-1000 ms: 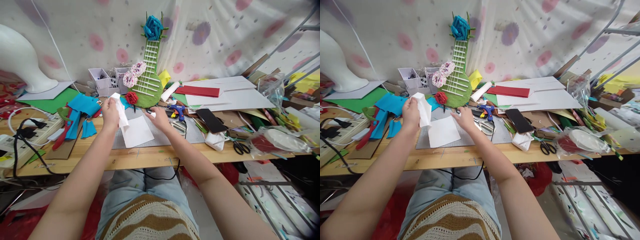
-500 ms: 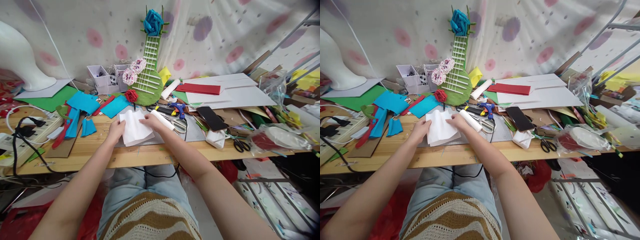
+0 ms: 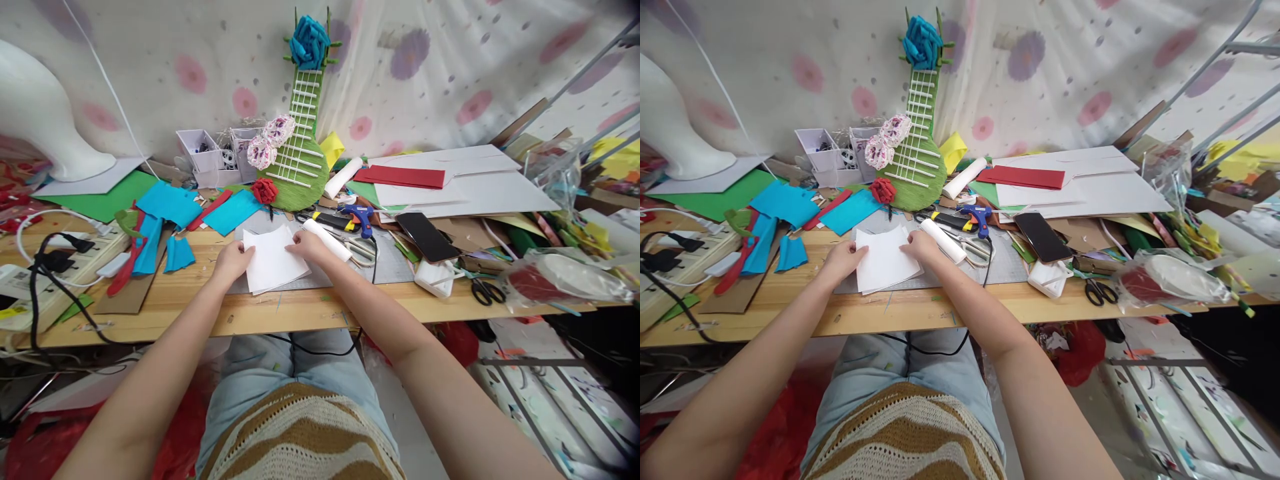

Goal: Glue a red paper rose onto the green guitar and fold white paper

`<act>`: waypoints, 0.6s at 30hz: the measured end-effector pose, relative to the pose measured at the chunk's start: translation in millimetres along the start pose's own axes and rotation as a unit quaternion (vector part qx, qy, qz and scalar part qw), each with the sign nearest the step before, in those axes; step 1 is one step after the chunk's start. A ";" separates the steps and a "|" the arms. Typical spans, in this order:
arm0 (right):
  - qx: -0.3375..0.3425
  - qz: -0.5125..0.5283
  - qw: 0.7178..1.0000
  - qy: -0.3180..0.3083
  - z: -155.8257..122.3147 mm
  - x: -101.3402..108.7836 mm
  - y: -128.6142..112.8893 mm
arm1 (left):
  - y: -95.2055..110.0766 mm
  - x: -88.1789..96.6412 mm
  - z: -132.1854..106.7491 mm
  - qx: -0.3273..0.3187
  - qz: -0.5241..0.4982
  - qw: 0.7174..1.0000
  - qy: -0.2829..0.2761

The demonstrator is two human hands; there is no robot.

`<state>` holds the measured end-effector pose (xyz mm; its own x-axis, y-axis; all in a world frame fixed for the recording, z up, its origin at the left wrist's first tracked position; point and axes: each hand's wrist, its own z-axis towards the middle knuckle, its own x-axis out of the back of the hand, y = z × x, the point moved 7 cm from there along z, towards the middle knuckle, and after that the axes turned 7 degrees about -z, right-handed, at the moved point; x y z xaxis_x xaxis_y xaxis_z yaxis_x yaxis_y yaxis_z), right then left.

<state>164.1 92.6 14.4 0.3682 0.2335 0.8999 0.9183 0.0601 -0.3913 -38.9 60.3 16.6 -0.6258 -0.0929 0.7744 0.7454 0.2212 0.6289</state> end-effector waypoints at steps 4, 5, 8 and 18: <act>0.011 -0.010 1.000 0.011 -0.4 -0.2 1.2 | 3.7 1.8 -3.1 -0.002 0.025 1.000 -0.001; 0.012 -0.012 1.000 0.012 -0.6 -0.4 1.7 | 4.4 1.7 -3.6 -0.002 0.030 1.000 -0.003; 0.018 -0.017 1.000 0.013 -1.6 -0.6 1.9 | 6.0 1.4 -4.8 -0.008 0.045 0.999 -0.004; 0.032 -0.039 0.999 0.005 -7.9 2.8 -4.4 | 6.9 3.6 -6.7 -0.015 0.053 0.998 0.015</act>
<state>162.2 85.4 20.2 0.2974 0.2151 0.9302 0.9333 0.1402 -0.3307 -34.5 55.0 24.3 -0.5365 -0.0998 0.8380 0.8135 0.2027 0.5450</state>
